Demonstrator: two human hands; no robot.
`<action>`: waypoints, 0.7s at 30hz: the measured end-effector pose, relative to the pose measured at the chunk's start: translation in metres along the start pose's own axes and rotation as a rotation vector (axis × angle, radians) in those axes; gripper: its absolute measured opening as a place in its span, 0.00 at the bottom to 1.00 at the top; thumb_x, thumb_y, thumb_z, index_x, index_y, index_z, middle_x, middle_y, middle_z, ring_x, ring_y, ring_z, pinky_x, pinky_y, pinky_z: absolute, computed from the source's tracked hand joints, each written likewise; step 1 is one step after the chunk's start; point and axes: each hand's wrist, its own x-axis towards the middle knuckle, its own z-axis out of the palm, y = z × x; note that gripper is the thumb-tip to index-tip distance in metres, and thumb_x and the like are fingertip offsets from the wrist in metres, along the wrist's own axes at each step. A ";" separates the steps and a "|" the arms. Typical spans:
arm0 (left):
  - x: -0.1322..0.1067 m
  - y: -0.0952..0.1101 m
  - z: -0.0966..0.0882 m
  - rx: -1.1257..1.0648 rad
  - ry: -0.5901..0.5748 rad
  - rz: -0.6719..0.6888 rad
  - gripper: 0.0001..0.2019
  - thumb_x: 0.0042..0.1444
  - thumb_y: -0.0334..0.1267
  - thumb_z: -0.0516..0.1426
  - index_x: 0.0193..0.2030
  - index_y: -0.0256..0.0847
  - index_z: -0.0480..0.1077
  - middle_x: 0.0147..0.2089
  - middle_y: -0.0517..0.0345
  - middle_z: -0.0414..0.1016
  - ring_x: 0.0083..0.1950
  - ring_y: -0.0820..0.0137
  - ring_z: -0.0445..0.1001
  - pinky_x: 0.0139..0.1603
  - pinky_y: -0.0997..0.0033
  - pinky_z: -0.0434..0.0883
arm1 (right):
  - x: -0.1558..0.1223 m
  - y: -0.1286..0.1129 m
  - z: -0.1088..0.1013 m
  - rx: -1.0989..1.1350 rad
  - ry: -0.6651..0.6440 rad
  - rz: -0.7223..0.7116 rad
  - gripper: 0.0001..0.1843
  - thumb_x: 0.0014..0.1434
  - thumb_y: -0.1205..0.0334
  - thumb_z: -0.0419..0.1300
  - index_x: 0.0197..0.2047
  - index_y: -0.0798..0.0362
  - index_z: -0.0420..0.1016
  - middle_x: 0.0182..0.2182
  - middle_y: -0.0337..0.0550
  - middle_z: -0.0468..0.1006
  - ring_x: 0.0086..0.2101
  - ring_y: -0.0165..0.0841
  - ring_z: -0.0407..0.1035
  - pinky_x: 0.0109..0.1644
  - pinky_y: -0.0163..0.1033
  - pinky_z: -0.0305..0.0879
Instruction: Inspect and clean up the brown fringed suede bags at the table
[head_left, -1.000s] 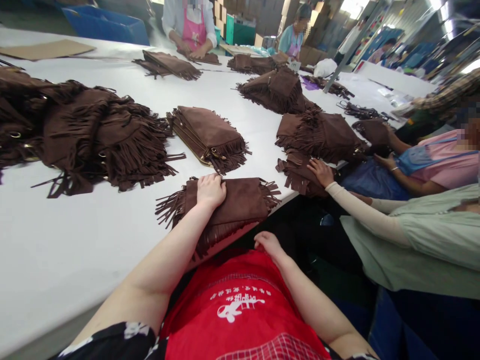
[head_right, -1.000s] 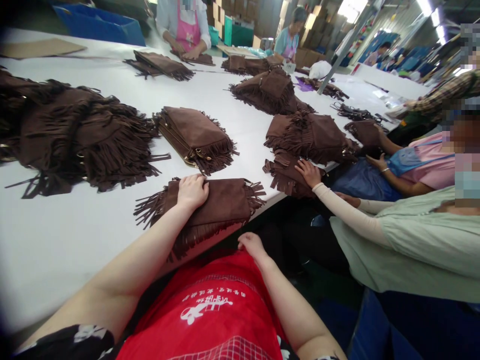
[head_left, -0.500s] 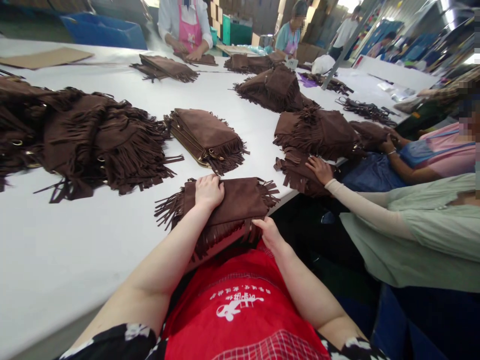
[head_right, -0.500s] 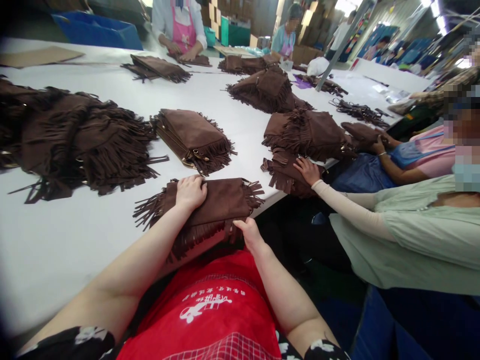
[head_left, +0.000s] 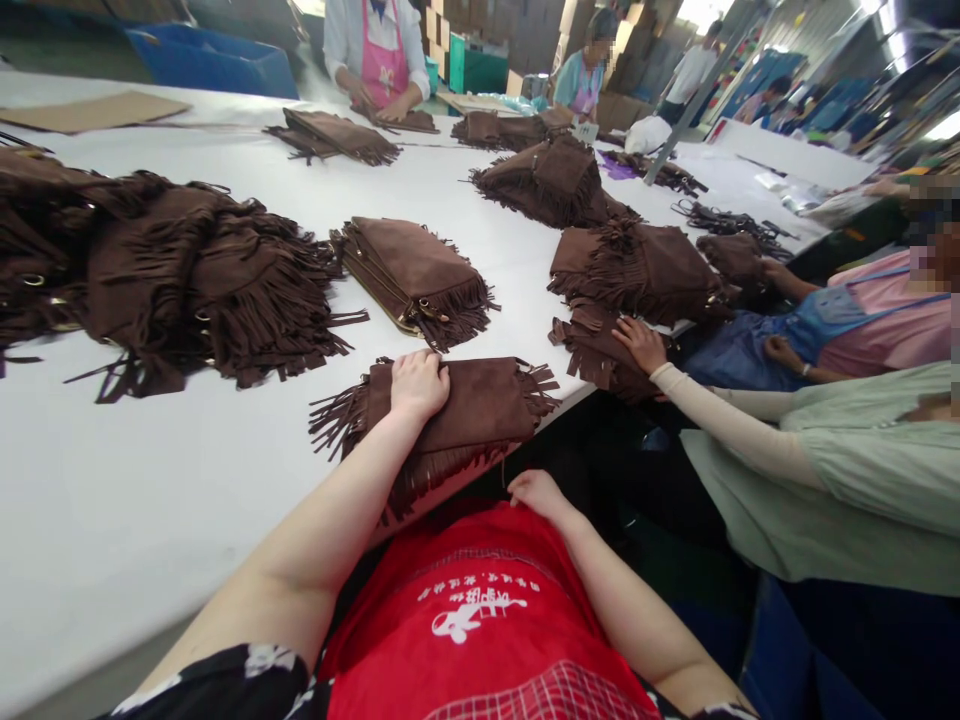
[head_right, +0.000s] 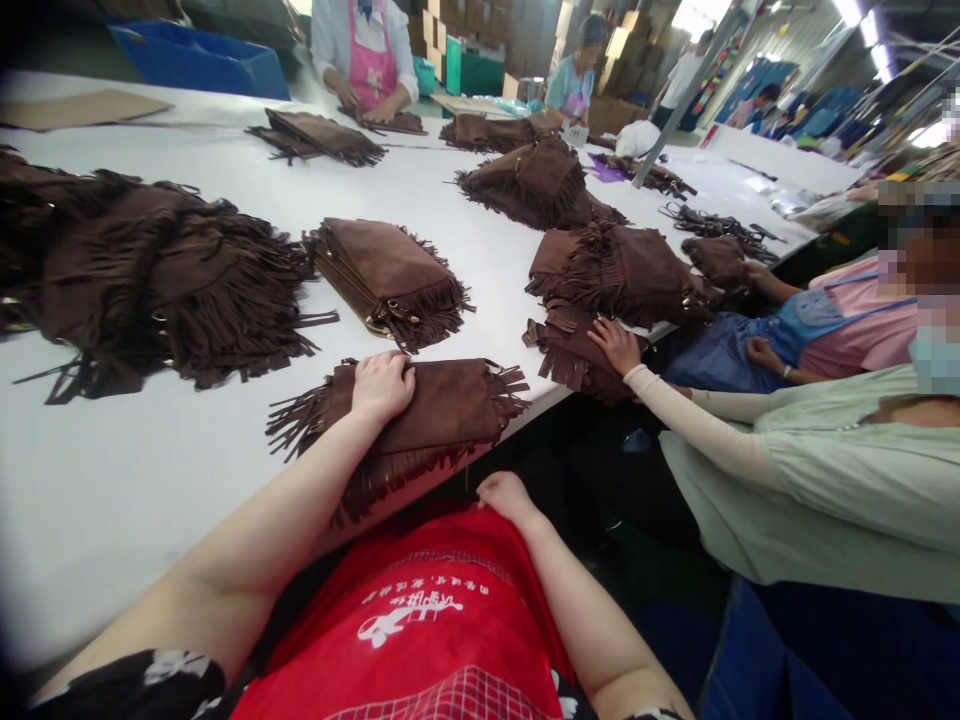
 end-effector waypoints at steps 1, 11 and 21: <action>0.000 0.000 0.000 -0.007 0.003 -0.001 0.17 0.62 0.42 0.46 0.49 0.41 0.72 0.54 0.46 0.72 0.57 0.56 0.66 0.60 0.54 0.57 | 0.003 -0.004 -0.007 0.017 0.058 -0.042 0.06 0.39 0.68 0.62 0.25 0.53 0.76 0.21 0.40 0.79 0.27 0.35 0.74 0.36 0.38 0.70; 0.000 -0.002 0.004 0.027 0.036 0.010 0.16 0.62 0.42 0.47 0.47 0.41 0.72 0.53 0.47 0.73 0.55 0.56 0.67 0.58 0.54 0.58 | 0.008 -0.066 0.018 0.541 -0.070 -0.250 0.14 0.45 0.62 0.67 0.37 0.55 0.79 0.35 0.44 0.83 0.37 0.39 0.76 0.45 0.42 0.70; 0.001 -0.002 0.005 0.031 0.053 0.012 0.15 0.62 0.42 0.47 0.46 0.41 0.72 0.54 0.47 0.73 0.55 0.56 0.68 0.58 0.54 0.59 | -0.004 -0.082 0.027 0.517 -0.191 -0.173 0.09 0.45 0.59 0.66 0.26 0.59 0.79 0.22 0.46 0.81 0.24 0.35 0.75 0.34 0.39 0.73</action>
